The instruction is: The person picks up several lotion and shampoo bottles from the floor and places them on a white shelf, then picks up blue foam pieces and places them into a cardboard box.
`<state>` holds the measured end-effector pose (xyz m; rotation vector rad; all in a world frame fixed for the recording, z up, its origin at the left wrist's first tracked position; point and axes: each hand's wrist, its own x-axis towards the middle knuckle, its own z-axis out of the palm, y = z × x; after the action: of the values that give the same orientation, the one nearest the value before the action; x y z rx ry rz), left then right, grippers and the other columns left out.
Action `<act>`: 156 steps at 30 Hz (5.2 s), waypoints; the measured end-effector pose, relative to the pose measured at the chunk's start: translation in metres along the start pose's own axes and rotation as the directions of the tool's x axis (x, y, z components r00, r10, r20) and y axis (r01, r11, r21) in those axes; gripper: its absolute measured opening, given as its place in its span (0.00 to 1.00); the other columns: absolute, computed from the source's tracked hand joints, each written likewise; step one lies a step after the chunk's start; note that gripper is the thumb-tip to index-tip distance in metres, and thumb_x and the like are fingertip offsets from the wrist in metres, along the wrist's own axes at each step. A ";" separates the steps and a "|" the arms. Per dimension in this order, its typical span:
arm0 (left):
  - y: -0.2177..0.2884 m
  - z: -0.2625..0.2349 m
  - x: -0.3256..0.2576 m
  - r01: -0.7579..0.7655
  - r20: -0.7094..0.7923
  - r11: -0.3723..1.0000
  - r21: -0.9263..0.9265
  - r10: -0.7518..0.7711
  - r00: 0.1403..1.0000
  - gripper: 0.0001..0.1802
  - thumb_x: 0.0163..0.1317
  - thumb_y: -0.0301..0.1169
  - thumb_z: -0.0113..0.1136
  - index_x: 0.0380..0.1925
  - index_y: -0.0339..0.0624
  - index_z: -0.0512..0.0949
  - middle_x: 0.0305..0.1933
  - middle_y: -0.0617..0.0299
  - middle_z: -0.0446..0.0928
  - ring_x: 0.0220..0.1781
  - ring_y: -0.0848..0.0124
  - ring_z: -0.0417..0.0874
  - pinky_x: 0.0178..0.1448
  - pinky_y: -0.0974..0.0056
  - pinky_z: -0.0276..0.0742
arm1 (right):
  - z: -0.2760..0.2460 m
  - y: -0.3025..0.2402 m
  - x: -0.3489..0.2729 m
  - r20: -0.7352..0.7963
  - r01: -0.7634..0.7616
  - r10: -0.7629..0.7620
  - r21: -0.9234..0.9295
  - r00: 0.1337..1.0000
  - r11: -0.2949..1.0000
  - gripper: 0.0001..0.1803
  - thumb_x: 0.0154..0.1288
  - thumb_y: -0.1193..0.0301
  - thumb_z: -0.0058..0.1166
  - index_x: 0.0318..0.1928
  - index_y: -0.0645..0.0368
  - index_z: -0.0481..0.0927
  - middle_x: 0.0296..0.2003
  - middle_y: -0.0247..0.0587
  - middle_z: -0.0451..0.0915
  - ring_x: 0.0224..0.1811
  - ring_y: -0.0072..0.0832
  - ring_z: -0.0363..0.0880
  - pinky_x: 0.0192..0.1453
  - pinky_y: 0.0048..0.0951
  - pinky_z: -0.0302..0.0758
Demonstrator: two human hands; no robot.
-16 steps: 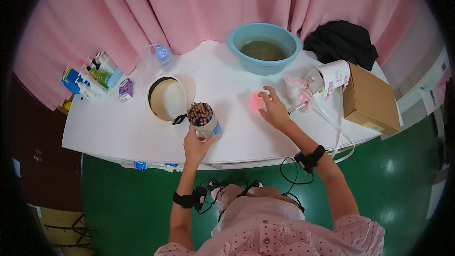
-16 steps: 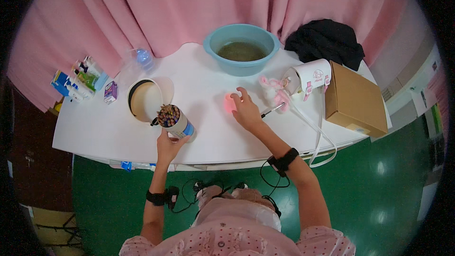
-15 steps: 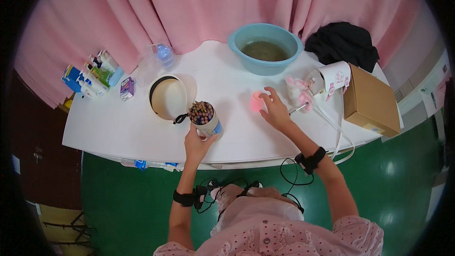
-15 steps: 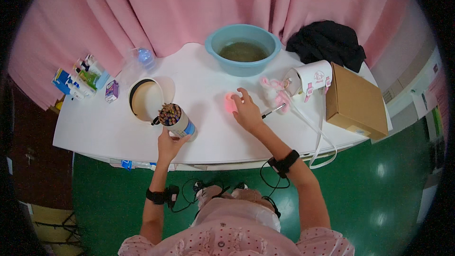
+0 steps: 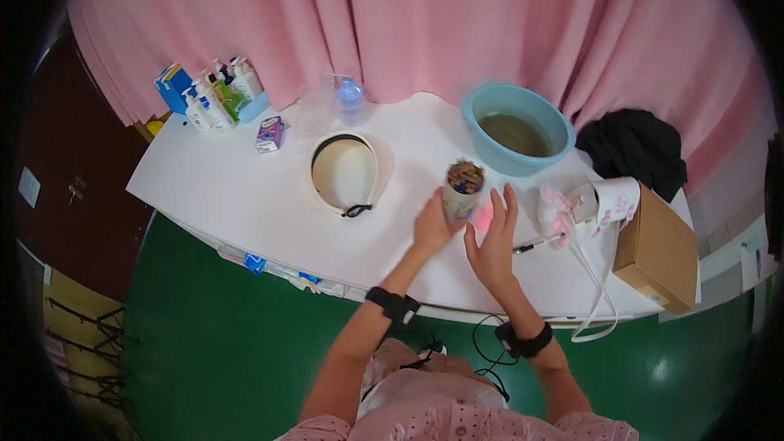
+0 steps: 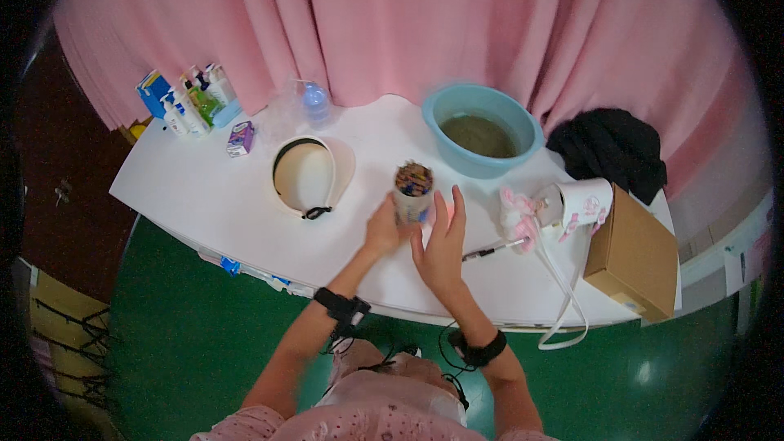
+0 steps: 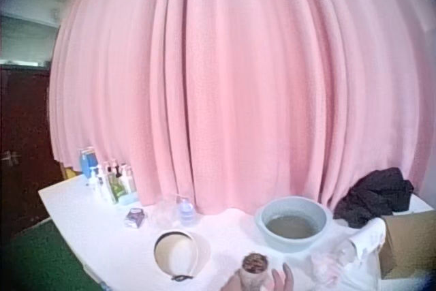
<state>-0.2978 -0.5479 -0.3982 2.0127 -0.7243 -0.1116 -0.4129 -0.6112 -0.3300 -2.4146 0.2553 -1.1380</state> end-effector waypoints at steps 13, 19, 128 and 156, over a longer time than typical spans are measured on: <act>-0.075 -0.224 -0.118 0.135 -0.318 0.935 -0.328 -0.244 0.916 0.34 0.47 0.24 0.60 0.55 0.38 0.56 0.55 0.53 0.61 0.43 0.67 0.73 0.39 0.66 0.72 | 0.111 -0.134 0.042 0.591 0.027 -0.036 0.025 0.805 0.999 0.29 0.48 0.70 0.56 0.53 0.56 0.64 0.55 0.55 0.58 0.55 0.50 0.60 0.52 0.40 0.65; -0.152 -0.324 -0.208 0.362 -0.516 0.930 -0.054 -0.337 0.787 0.31 0.47 0.23 0.60 0.52 0.38 0.60 0.52 0.53 0.63 0.40 0.67 0.74 0.37 0.66 0.71 | 0.171 -0.153 -0.009 0.840 0.186 -0.037 -0.077 0.541 0.979 0.31 0.50 0.61 0.56 0.55 0.54 0.63 0.56 0.58 0.56 0.59 0.53 0.54 0.55 0.49 0.61; -0.047 -0.625 -1.496 -0.687 0.736 0.294 -0.665 0.417 -0.534 0.30 0.50 0.29 0.57 0.54 0.44 0.59 0.59 0.49 0.54 0.52 0.50 0.67 0.50 0.55 0.69 | -0.076 -1.619 -1.428 -0.610 -0.537 -0.246 0.787 -0.754 -0.305 0.10 0.56 0.73 0.43 0.38 0.64 0.71 0.26 0.42 0.76 0.26 0.27 0.75 0.31 0.27 0.72; 0.240 -0.198 -1.778 -0.761 0.872 0.481 -0.435 0.437 -0.222 0.35 0.49 0.26 0.56 0.57 0.38 0.53 0.58 0.42 0.54 0.61 0.48 0.54 0.61 0.54 0.55 | -0.584 -1.335 -1.804 -0.098 -0.365 0.395 0.627 -0.914 -0.688 0.15 0.50 0.67 0.46 0.36 0.63 0.75 0.21 0.41 0.77 0.23 0.27 0.77 0.23 0.29 0.73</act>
<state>-1.7910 0.4638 -0.4672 1.2148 -2.7336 -0.7861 -2.0517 1.0063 -0.6012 0.1205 2.2405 -0.4342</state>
